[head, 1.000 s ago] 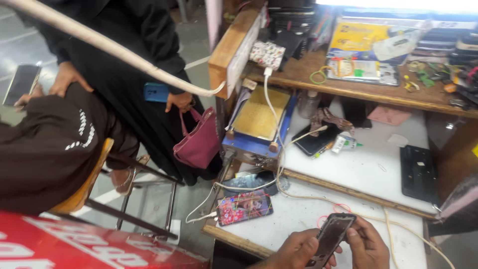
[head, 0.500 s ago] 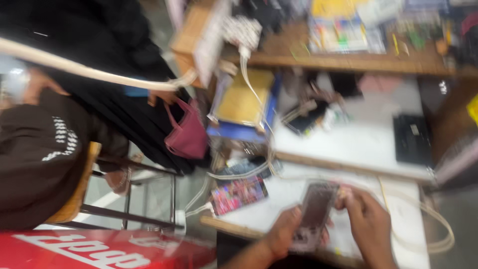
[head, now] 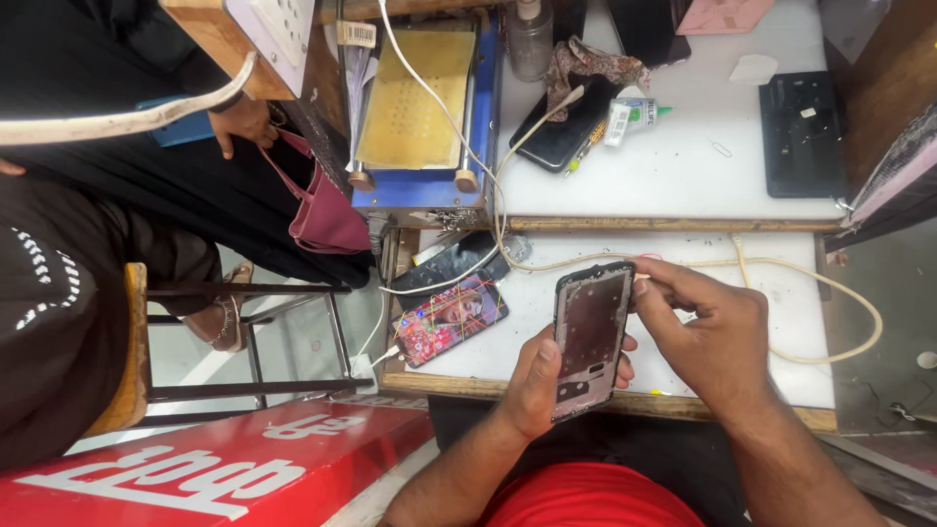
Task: The person removes rubber bands from a smartphone, then handles a disassembled phone chassis, peeling adhesive from its edges. The person also connects a charging cable to another phone on the workbench.
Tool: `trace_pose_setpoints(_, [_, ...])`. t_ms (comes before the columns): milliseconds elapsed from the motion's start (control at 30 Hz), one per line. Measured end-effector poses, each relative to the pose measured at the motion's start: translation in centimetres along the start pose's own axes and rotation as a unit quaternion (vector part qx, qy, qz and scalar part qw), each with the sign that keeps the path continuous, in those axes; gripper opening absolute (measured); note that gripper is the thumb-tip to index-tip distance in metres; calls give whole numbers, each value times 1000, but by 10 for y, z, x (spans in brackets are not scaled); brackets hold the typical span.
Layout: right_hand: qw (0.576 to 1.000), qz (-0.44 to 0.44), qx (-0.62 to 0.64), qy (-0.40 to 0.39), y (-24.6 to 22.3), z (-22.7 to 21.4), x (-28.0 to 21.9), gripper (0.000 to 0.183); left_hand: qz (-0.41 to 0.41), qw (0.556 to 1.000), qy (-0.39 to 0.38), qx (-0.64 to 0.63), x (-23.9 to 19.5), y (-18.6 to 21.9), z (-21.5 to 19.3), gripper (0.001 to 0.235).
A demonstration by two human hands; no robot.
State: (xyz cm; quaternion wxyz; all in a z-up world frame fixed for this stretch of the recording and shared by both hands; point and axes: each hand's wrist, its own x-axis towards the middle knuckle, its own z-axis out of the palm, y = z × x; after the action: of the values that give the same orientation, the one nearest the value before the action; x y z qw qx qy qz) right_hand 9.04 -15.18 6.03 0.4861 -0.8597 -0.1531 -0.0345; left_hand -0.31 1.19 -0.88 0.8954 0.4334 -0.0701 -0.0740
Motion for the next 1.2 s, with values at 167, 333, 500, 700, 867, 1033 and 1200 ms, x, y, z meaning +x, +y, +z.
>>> trace_pose_setpoints(167, [1000, 19, 2, 4, 3, 0, 0, 29, 22, 999, 17, 46, -1, 0, 8, 90])
trace_pose_setpoints(333, [999, 10, 32, 25, 10, 4, -1, 20, 44, 994, 21, 99, 6, -5, 12, 85])
trace_pose_setpoints(500, [998, 43, 47, 20, 17, 7, -1, 15, 42, 992, 17, 114, 7, -6, 13, 83])
trace_pose_setpoints(700, [993, 19, 115, 14, 31, 15, 1, 15, 47, 981, 21, 186, 7, -4, 6, 83])
trace_pose_setpoints(867, [993, 11, 115, -20, 45, 11, -8, 26, 50, 987, 15, 154, 8, -6, 5, 85])
trace_pose_setpoints(1033, [997, 32, 75, 12, 52, 14, -6, 15, 37, 988, 12, 149, 10, -9, 5, 86])
trace_pose_setpoints(1200, [996, 15, 85, 14, 58, 11, -7, 13, 30, 989, 9, 145, 10, -11, 8, 86])
